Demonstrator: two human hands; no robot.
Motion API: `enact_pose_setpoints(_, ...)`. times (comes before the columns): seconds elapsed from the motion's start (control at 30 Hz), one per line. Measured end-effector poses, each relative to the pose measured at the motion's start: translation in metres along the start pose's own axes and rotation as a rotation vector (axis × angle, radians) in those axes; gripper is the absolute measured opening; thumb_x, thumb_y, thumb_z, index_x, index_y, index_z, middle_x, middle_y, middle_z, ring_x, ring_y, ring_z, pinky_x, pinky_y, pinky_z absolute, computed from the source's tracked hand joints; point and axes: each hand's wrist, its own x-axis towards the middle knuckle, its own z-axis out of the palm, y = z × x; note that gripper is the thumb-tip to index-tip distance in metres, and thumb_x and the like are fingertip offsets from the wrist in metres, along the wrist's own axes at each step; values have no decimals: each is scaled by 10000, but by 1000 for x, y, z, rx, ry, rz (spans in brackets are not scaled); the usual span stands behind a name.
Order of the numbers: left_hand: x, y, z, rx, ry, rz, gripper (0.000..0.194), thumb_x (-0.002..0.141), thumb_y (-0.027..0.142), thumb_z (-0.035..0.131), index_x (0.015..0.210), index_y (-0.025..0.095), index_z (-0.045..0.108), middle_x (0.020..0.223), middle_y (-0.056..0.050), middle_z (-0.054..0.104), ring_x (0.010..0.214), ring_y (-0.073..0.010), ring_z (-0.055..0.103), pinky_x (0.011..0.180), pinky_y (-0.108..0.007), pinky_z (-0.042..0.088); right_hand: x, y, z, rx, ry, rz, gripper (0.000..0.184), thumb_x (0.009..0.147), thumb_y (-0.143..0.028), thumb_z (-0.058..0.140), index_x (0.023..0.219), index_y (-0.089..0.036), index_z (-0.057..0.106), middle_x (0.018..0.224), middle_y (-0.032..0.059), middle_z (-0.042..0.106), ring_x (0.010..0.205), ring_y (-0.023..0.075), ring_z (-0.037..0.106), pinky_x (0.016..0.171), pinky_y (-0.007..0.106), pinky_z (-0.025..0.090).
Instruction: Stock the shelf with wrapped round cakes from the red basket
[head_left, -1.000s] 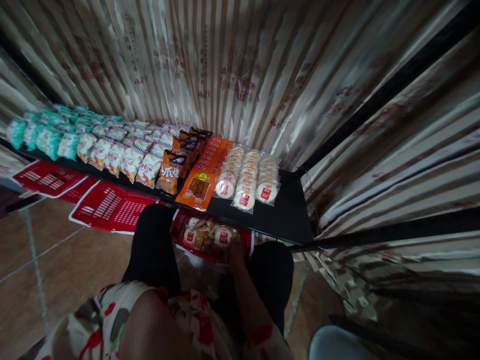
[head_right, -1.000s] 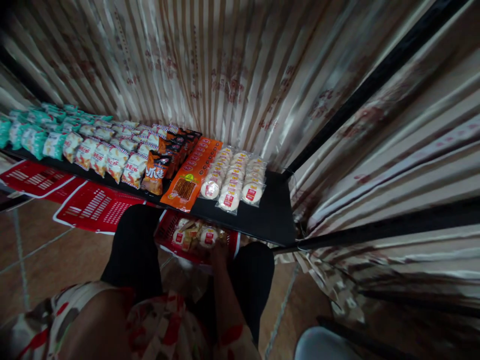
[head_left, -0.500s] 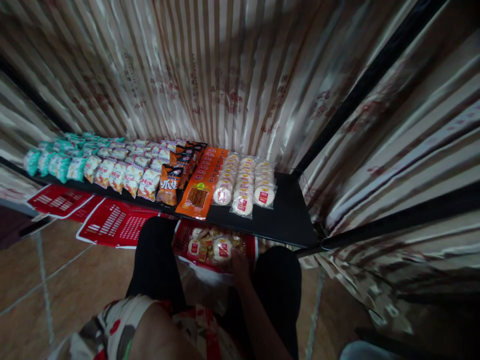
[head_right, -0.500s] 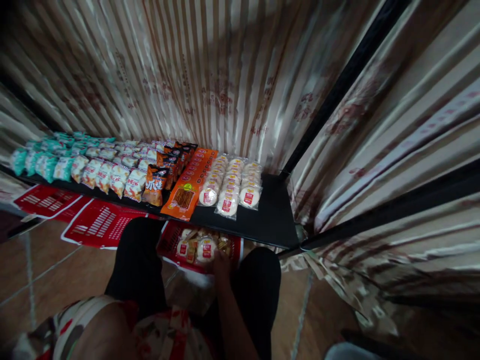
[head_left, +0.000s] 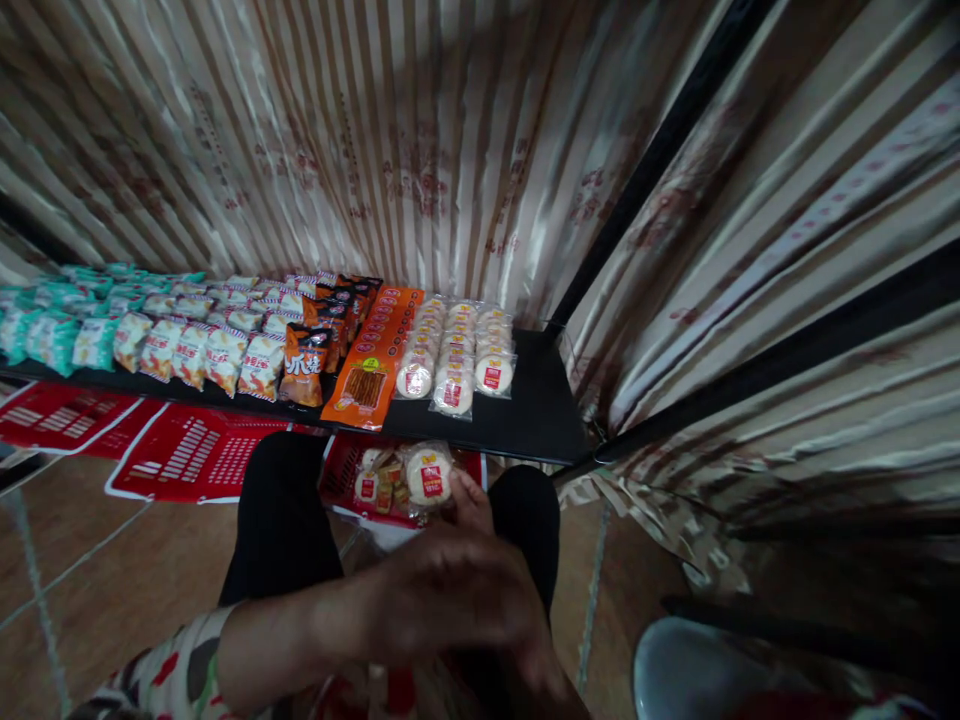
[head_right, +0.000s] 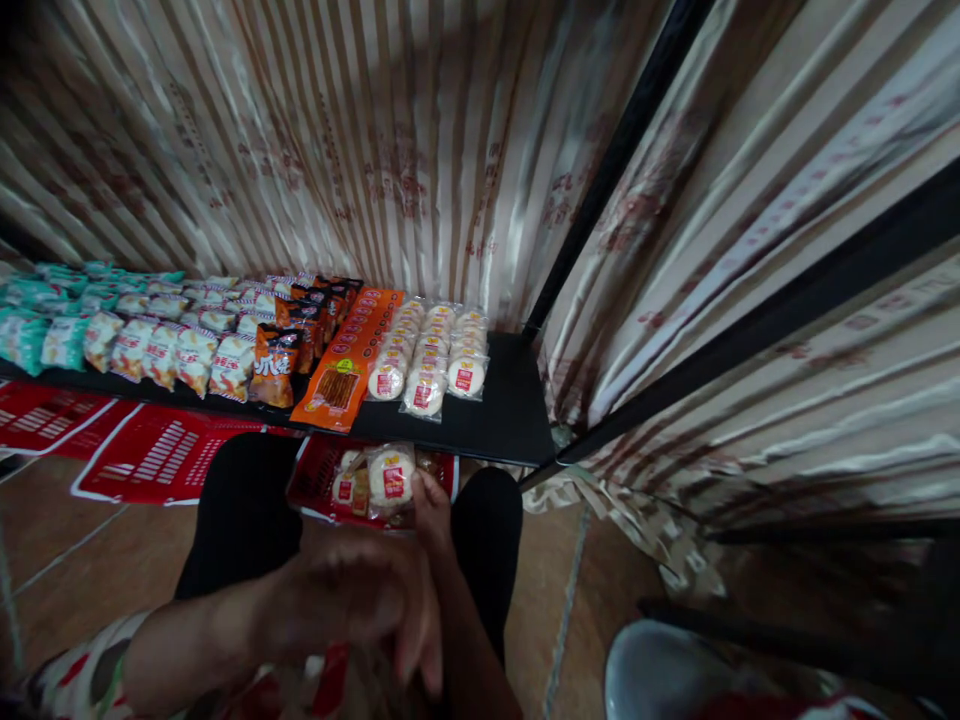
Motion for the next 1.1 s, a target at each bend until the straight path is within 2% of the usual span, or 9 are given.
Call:
enact_pose_setpoints(0.07, 31, -4, -21, -53, 278, 93, 370, 682, 518, 612, 636, 152, 593, 625, -42, 609, 608, -141, 561, 611, -248, 432, -5, -16, -4, 26, -1, -56, 438, 698, -543, 608, 940, -178, 637, 819, 48, 695, 711, 184, 624, 645, 283, 489)
enact_pose_setpoints(0.13, 52, -20, -42, -23, 596, 90, 310, 619, 430, 667, 736, 156, 582, 620, 4, 580, 562, -109, 519, 533, -206, 375, -7, -27, -8, 56, -5, -96, 434, 736, -537, 577, 985, -185, 625, 831, 39, 694, 712, 178, 628, 634, 276, 489)
enact_pose_setpoints(0.17, 58, -30, -51, -15, 696, 82, 314, 619, 411, 659, 789, 161, 573, 627, 17, 571, 550, -102, 507, 514, -199, 359, -6, -31, -11, 71, 6, -109, 433, 742, -534, 574, 995, -186, 623, 829, 36, 694, 709, 177, 629, 624, 273, 489)
enact_pose_setpoints(0.23, 67, -46, -66, 29, 805, 100, 302, 629, 361, 641, 840, 158, 568, 676, 12, 579, 581, -101, 515, 526, -195, 365, -4, -35, -15, 91, 50, -127, 432, 732, -527, 591, 992, -183, 625, 824, 35, 695, 708, 177, 629, 610, 269, 489)
enact_pose_setpoints(0.4, 84, -64, -74, 34, 789, 58, 411, 593, 287, 663, 963, 144, 554, 879, -51, 616, 694, -124, 556, 533, -202, 402, 3, -38, -24, 104, 86, -151, 442, 742, -499, 593, 1041, -174, 619, 879, 50, 697, 736, 179, 633, 633, 276, 495)
enact_pose_setpoints(0.6, 112, -76, -73, 90, 762, 107, 322, 636, 178, 629, 949, 156, 556, 769, -5, 602, 621, -92, 539, 522, -178, 412, 6, -38, -37, 33, 212, -190, 546, 751, -468, 589, 1210, -180, 533, 1014, 74, 675, 803, 183, 631, 691, 287, 497)
enact_pose_setpoints(0.77, 129, -77, -72, 209, 743, 106, 300, 662, 38, 524, 937, 150, 564, 830, -21, 617, 685, -91, 566, 619, -184, 456, 9, -46, -46, -120, 272, -208, 538, 757, -500, 549, 1179, -167, 575, 1065, 74, 663, 883, 200, 618, 724, 286, 491)
enact_pose_setpoints(0.9, 137, -70, -68, 334, 737, 95, 321, 678, 3, 471, 954, 141, 557, 885, -38, 615, 763, -107, 577, 715, -217, 472, 12, -55, -52, -261, 251, -245, 507, 764, -500, 531, 1157, -186, 598, 1074, 65, 654, 891, 193, 612, 761, 286, 488)
enact_pose_setpoints(1.1, 150, -70, -70, 533, 800, 109, 341, 695, 22, 487, 998, 142, 586, 948, -56, 584, 840, -128, 565, 798, -238, 458, 25, -60, -68, -553, 314, -360, 450, 732, -451, 579, 1095, -194, 640, 982, 77, 622, 745, 155, 600, 693, 272, 493)
